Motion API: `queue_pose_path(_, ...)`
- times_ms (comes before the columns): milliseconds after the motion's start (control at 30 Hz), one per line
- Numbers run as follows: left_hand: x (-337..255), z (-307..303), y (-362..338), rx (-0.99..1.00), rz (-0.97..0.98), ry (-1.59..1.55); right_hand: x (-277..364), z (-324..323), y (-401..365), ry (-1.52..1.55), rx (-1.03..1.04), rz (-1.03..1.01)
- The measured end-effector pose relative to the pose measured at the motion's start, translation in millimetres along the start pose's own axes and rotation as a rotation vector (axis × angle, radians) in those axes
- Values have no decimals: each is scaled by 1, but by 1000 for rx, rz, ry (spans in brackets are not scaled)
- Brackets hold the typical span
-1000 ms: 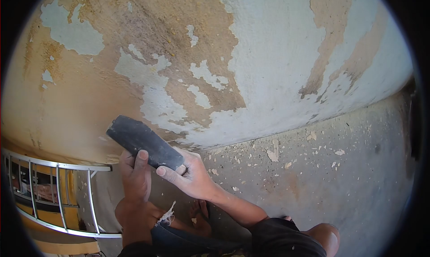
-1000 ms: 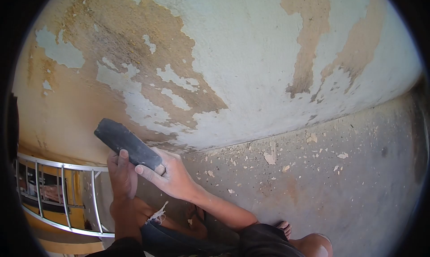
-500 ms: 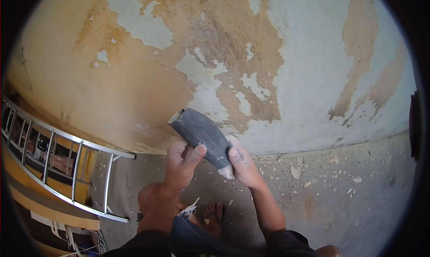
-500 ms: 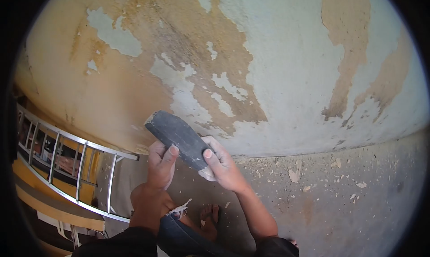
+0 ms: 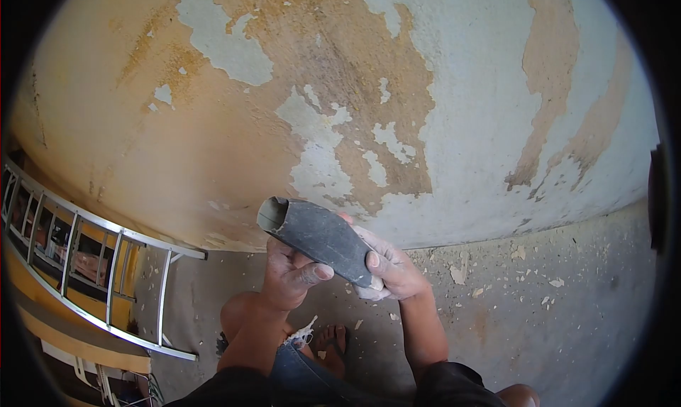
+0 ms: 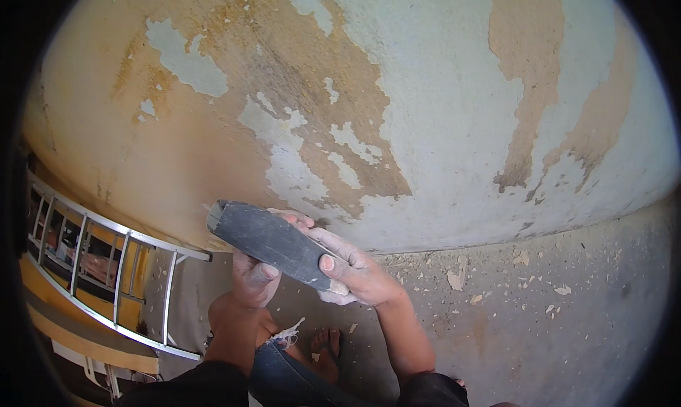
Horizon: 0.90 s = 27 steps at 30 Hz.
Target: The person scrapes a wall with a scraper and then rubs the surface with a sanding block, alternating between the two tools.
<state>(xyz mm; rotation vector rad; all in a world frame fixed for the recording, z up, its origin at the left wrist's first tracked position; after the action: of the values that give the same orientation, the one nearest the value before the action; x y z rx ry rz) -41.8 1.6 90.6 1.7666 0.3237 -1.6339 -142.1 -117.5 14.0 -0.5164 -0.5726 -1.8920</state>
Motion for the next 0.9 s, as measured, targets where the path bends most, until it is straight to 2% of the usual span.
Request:
queue_pose_path(33, 0, 2, 1, 9, -8, -5, 0, 1, 0, 33, 44, 30)
queue_pose_path(100, -5, 5, 4, -48, 93, 25, -2, 6, 1, 68, 82, 57)
queue_pose_path(133, -6, 8, 6, -43, 87, 22, -2, 7, 2, -81, -46, -14)
queue_pose_path(167, -8, 8, 10, -237, 123, 170, -1, 9, 2, -232, -177, -83)
queue_pose_path(200, -9, 8, 11, -430, 156, 319, 5, 14, 4, -718, -377, -364)
queue_pose_path(233, -8, 9, 11, -426, 145, 315, 0, 14, 5, -720, -388, -358)
queue_pose_path(300, -7, 6, 11, -444, 69, 184, -7, 15, 5, -851, -397, -681)
queue_pose_path(467, -8, 2, 2, -367, 87, 137, -4, 14, 4, -735, -344, -592)
queue_pose_path(533, -9, 4, 1, -391, 79, 157, -5, 11, 5, -624, -208, -258)
queue_pose_path(633, -12, 2, 0, -347, 53, 118, -14, 9, 3, -454, -194, -217)
queue_pose_path(667, -12, 0, -1, -346, 50, 118, -17, 8, 6, -454, -196, -215)
queue_pose_path(733, -9, -4, -3, -338, 49, 95, -17, 10, 10, -514, -138, -618)
queue_pose_path(867, -14, 3, 0, -327, 61, 46, -22, 21, 9, -556, -228, -727)
queue_pose_path(900, -14, 2, 1, -323, 72, 66, -28, 21, 8, -482, -256, -532)
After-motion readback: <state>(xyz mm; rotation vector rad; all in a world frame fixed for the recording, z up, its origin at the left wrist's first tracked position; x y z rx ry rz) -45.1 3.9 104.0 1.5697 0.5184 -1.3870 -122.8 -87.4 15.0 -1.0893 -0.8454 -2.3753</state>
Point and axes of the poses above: each hand's wrist, its own y-axis towards the middle knuckle, its own z-axis out of the palm, x = y × z, the point moved 2 cm from there along y, towards the middle knuckle, and after that the axes turned 13 degrees about -x, right-handed, at the moved point
